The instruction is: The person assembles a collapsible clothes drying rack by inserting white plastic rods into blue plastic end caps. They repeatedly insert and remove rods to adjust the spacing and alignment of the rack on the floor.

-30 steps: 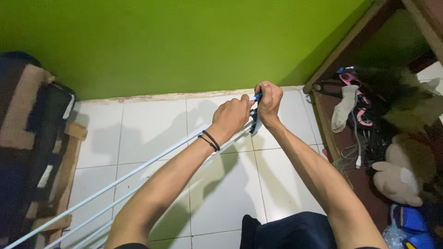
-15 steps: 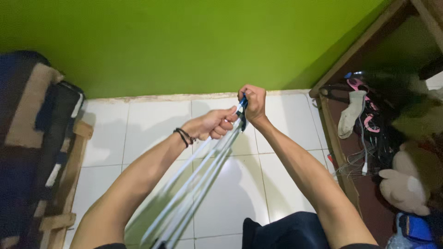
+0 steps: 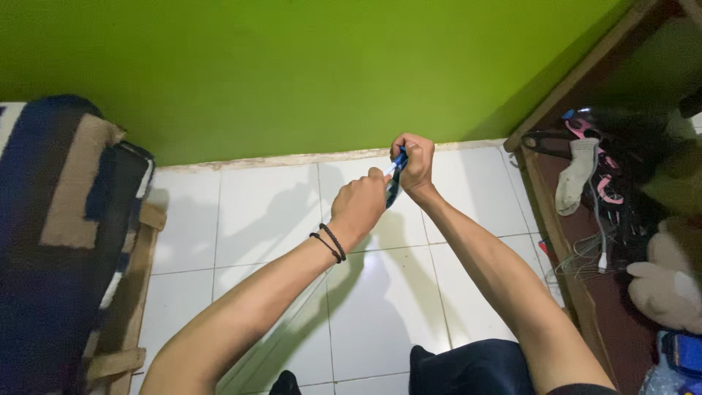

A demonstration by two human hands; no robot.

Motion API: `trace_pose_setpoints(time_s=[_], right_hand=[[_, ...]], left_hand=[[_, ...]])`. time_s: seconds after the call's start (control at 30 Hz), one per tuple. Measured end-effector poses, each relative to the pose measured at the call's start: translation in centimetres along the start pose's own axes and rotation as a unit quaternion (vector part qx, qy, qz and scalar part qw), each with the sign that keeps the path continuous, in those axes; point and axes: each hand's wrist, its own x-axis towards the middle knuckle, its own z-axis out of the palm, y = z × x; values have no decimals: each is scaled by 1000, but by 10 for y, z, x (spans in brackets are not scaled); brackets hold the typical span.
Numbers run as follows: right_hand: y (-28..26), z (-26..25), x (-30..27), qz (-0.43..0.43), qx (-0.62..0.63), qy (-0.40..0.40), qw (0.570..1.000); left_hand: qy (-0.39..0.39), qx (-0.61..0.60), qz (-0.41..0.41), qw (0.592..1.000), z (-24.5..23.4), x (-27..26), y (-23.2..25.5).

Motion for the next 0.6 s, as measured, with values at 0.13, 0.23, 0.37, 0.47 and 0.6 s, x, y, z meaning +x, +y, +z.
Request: trace_pose_setpoints(time_s=[0.13,0.23,0.37,0.47,0.6], right_hand=[[7,8,-3,15,44,-6,999],[12,10,1,9,74,-23,997],[14,21,-4,-7,30,-40,999],[10,26,-7,11,20,-57,998],[4,28,4,24,51,-70,996]], left_hand=[[-83,-180,19,980,-1,15,-29],[-322,-443,-88,832,-6,34,-56],[-451,-610,-153,633,-8,26,-83],[-352,-553,-149,740,1,12,-78],[78,-132,105,983,10,-9,-50]])
